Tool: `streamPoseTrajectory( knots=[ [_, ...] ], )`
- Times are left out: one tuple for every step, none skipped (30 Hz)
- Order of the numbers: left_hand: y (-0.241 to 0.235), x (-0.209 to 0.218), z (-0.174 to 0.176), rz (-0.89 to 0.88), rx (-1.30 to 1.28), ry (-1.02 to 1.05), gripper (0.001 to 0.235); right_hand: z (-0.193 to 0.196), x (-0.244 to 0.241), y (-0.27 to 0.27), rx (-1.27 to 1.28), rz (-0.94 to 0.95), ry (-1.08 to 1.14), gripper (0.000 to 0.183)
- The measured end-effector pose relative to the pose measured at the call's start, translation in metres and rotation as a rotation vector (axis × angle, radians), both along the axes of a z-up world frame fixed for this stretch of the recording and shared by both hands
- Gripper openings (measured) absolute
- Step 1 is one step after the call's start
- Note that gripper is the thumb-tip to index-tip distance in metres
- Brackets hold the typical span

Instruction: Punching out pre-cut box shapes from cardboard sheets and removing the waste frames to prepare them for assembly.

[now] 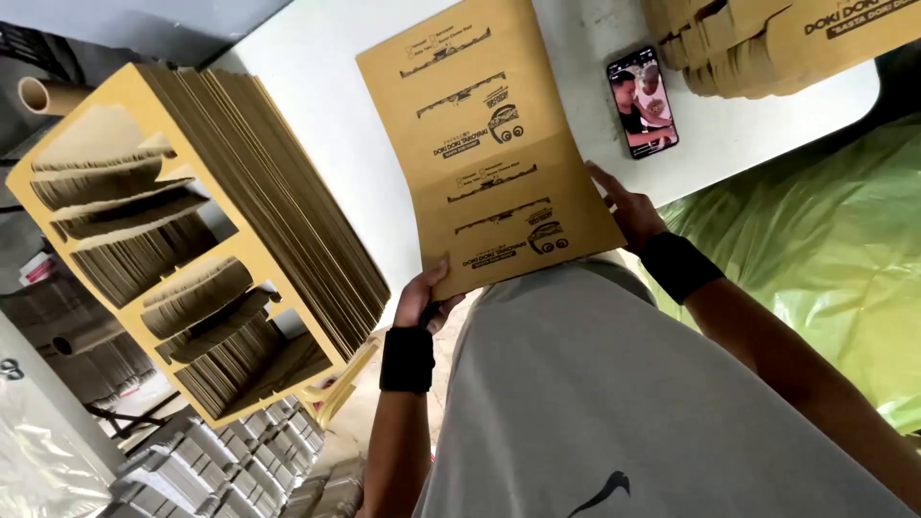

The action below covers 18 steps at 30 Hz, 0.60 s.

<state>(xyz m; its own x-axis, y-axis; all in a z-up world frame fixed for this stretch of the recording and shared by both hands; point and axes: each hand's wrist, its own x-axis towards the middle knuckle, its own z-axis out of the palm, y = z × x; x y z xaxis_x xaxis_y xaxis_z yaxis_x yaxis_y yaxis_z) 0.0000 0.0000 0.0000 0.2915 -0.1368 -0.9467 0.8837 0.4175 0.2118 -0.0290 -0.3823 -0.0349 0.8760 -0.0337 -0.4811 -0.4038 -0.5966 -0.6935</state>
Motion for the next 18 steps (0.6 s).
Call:
streamPoseTrajectory(
  knots=[
    [-0.004, 0.002, 0.005, -0.002, 0.003, -0.001, 0.061, -0.010, 0.000, -0.003, 0.003, -0.002, -0.001, 0.088],
    [-0.007, 0.005, 0.011, 0.011, 0.013, 0.020, 0.059, -0.021, 0.000, -0.005, -0.032, 0.033, -0.057, 0.080],
    [-0.009, 0.007, 0.016, 0.024, 0.025, 0.040, 0.057, -0.032, 0.000, -0.006, -0.065, 0.068, -0.114, 0.073],
    [-0.010, 0.009, 0.018, 0.023, 0.030, 0.040, 0.057, -0.026, 0.004, -0.005, -0.061, 0.066, -0.114, 0.073],
    [-0.010, 0.009, 0.021, 0.029, 0.032, 0.044, 0.054, -0.021, 0.006, -0.003, 0.002, 0.034, -0.132, 0.064],
    [-0.010, 0.010, 0.023, 0.035, 0.035, 0.049, 0.050, -0.015, 0.009, 0.000, 0.065, 0.001, -0.149, 0.056],
    [-0.010, 0.011, 0.023, 0.036, 0.040, 0.050, 0.050, -0.007, 0.013, 0.002, 0.070, 0.002, -0.147, 0.056],
    [-0.010, 0.012, 0.024, 0.041, 0.044, 0.057, 0.049, 0.000, 0.018, 0.005, 0.162, -0.046, -0.172, 0.045],
    [-0.011, 0.013, 0.024, 0.045, 0.044, 0.066, 0.048, 0.009, 0.022, 0.006, 0.251, -0.096, -0.195, 0.037],
    [-0.012, 0.016, 0.027, 0.045, 0.046, 0.069, 0.048, -0.013, 0.021, 0.001, 0.252, -0.096, -0.192, 0.037],
    [-0.013, 0.020, 0.030, 0.045, 0.057, 0.093, 0.045, -0.034, 0.020, -0.005, 0.178, -0.012, -0.214, 0.039],
    [-0.014, 0.023, 0.033, 0.045, 0.068, 0.117, 0.043, -0.056, 0.018, -0.011, 0.104, 0.072, -0.236, 0.043],
    [-0.014, 0.023, 0.032, 0.045, 0.069, 0.123, 0.043, -0.059, 0.015, -0.015, 0.106, 0.072, -0.230, 0.043],
    [-0.014, 0.022, 0.032, 0.047, 0.079, 0.135, 0.045, -0.062, 0.012, -0.019, 0.114, 0.089, -0.242, 0.043],
    [-0.013, 0.023, 0.031, 0.051, 0.090, 0.145, 0.048, -0.065, 0.010, -0.022, 0.123, 0.109, -0.256, 0.044],
    [-0.012, 0.018, 0.028, 0.054, 0.093, 0.148, 0.048, -0.066, 0.009, -0.024, 0.127, 0.111, -0.253, 0.044],
    [-0.012, 0.015, 0.024, 0.039, 0.098, 0.167, 0.049, -0.067, 0.010, -0.027, 0.138, 0.139, -0.279, 0.046],
    [-0.011, 0.011, 0.020, 0.024, 0.102, 0.186, 0.050, -0.069, 0.011, -0.030, 0.149, 0.168, -0.304, 0.049]
  ],
)
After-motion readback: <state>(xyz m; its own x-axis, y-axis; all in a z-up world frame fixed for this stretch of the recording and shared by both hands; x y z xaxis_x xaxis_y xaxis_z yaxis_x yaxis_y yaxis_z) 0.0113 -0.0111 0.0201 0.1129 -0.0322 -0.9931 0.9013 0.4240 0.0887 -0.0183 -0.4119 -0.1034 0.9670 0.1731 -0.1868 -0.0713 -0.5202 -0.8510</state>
